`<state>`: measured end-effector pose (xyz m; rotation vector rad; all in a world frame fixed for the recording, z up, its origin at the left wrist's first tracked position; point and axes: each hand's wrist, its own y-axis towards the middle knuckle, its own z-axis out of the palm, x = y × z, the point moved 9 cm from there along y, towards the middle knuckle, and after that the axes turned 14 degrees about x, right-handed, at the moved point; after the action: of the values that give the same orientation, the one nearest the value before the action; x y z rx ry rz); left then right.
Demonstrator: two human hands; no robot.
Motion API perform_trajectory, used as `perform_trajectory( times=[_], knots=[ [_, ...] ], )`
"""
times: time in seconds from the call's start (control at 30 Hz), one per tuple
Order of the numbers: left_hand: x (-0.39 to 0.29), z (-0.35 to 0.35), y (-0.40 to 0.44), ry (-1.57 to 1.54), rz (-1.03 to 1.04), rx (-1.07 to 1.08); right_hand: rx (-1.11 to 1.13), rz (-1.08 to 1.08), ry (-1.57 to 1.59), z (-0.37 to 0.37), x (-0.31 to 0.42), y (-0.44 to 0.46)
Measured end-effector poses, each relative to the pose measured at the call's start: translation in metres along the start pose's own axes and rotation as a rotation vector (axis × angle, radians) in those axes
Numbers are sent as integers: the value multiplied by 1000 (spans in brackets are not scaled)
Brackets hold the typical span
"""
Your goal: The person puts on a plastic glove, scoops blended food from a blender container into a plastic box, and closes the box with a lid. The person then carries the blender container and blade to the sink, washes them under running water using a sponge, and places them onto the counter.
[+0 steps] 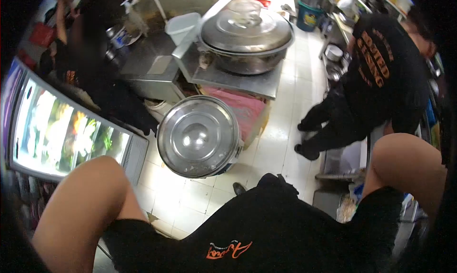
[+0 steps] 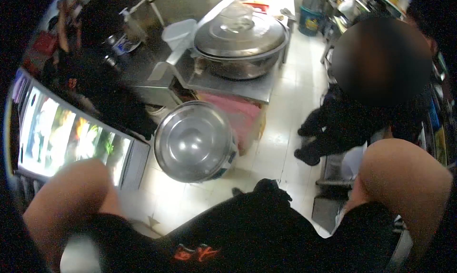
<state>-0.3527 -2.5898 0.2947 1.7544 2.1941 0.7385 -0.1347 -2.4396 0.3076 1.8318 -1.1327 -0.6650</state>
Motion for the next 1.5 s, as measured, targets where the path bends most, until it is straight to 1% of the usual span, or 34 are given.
perform_trajectory(
  times=[0.03, 0.1, 0.17, 0.2, 0.27, 0.3, 0.33, 0.4, 0.43, 0.47, 0.5, 0.53, 0.57, 0.63, 0.67, 0.73, 0.77, 0.83, 0.93, 1.0, 1.03, 1.13, 1.2, 1.27, 1.3, 1.33, 1.37, 1.4, 1.43, 1.47, 1.5],
  knots=[
    [6, -9, -13, 20, -29, -68, -99, 69, 26, -8, -35, -7],
    [26, -20, -42, 49, -110, -233, -324, 282, 103, -18, -132, -39],
    [64, -22, -81, 45, -241, -459, -486, 548, 226, -8, -254, -84],
    [95, -15, -106, 11, -344, -581, -535, 684, 301, 7, -318, -112],
    [177, 12, -158, -150, -557, -791, -540, 946, 425, 53, -429, -170],
    [225, 37, -184, -266, -666, -869, -505, 1047, 459, 78, -469, -198],
    [275, 69, -210, -404, -768, -913, -470, 1137, 435, 102, -486, -212],
    [373, 143, -261, -656, -927, -986, -410, 1123, 340, 123, -540, -231],
    [419, 181, -291, -756, -1136, -1010, -408, 1307, 498, 140, -582, -267],
    [452, 195, -303, -596, -1269, -906, -427, 1312, 585, 148, -599, -274],
    [494, 213, -321, -285, -1421, -736, -450, 1299, 613, 152, -619, -277],
    [551, 249, -342, -502, -1270, -734, -476, 1299, 638, 157, -639, -284],
    [586, 273, -365, -437, -1508, -746, -506, 1303, 654, 161, -657, -285],
    [581, 274, -326, -710, -1564, -860, -607, 1330, 720, 170, -681, -294],
    [621, 299, -349, -636, -1626, -783, -549, 1267, 830, 181, -690, -284],
    [624, 305, -340, -651, -1760, -856, -437, 1144, 1028, 199, -700, -273],
    [642, 315, -335, -725, -1681, -833, -453, 1178, 1130, 208, -715, -287],
    [672, 339, -327, -877, -1526, -787, -533, 1171, 1045, 210, -722, -301],
    [658, 325, -305, -754, -1718, -705, -597, 1134, 930, 204, -708, -302],
    [652, 315, -288, -768, -1561, -863, -662, 1087, 906, 196, -692, -288],
    [643, 307, -279, -813, -1496, -936, -707, 1048, 872, 187, -667, -266],
    [592, 279, -255, -1014, -1297, -1186, -697, 893, 872, 172, -615, -213],
    [556, 258, -249, -1134, -1122, -1347, -562, 883, 622, 167, -560, -164],
    [534, 244, -262, -1275, -652, -1475, -435, 874, 405, 188, -516, -130],
    [500, 225, -265, -1334, -614, -1565, -378, 874, 315, 203, -494, -121],
    [465, 212, -278, -1353, -568, -1578, -317, 875, 220, 218, -469, -114],
    [431, 203, -293, -1376, -522, -1582, -363, 876, 304, 244, -451, -113],
    [402, 201, -308, -1403, -472, -1583, -347, 894, 331, 274, -429, -111],
    [377, 230, -367, -1367, -546, -1601, -329, 921, 355, 301, -403, -108],
    [350, 266, -432, -1339, -625, -1608, -282, 864, 452, 329, -369, -89],
    [311, 273, -454, -1516, -377, -1581, -279, 864, 567, 365, -346, -90]
  ],
)
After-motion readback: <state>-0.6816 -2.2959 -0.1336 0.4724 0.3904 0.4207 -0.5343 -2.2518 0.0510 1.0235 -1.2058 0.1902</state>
